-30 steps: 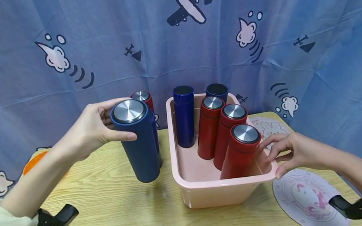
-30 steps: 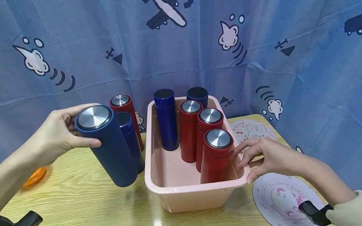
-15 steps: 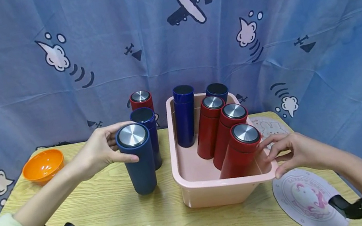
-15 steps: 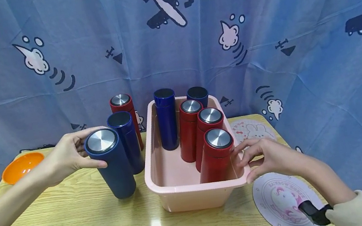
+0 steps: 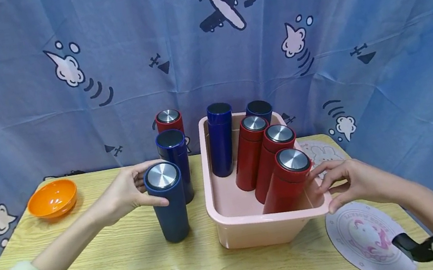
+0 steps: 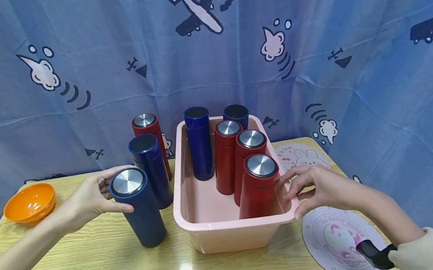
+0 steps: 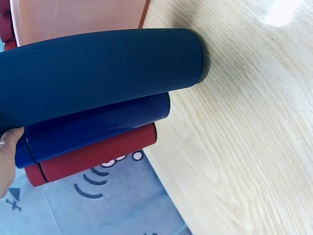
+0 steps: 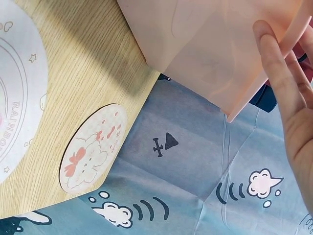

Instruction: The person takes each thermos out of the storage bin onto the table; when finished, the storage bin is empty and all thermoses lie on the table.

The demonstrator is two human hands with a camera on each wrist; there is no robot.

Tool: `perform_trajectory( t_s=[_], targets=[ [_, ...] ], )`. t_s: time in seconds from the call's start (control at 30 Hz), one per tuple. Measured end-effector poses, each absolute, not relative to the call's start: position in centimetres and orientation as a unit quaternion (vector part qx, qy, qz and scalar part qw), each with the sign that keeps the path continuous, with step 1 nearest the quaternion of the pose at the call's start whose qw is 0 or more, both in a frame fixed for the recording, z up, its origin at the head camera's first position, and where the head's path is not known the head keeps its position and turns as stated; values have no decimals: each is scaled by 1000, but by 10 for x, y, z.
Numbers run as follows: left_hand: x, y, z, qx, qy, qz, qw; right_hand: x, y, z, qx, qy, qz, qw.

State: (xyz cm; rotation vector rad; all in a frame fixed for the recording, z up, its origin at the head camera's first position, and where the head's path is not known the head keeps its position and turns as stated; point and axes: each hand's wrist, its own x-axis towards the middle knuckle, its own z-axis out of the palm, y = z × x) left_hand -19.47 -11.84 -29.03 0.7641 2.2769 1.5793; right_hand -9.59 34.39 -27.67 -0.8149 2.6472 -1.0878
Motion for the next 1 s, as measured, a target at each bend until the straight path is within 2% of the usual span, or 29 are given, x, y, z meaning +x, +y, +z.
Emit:
perform_trajectory(
  t_s=[0.6, 1.0],
  targets=[
    [-211, -106, -302, 288, 781, 536, 140, -96, 347, -280, -280, 881, -371, 85],
    [-223, -111, -310, 273, 751, 576, 173, -97, 346, -280, -292, 877, -373, 78]
  ],
)
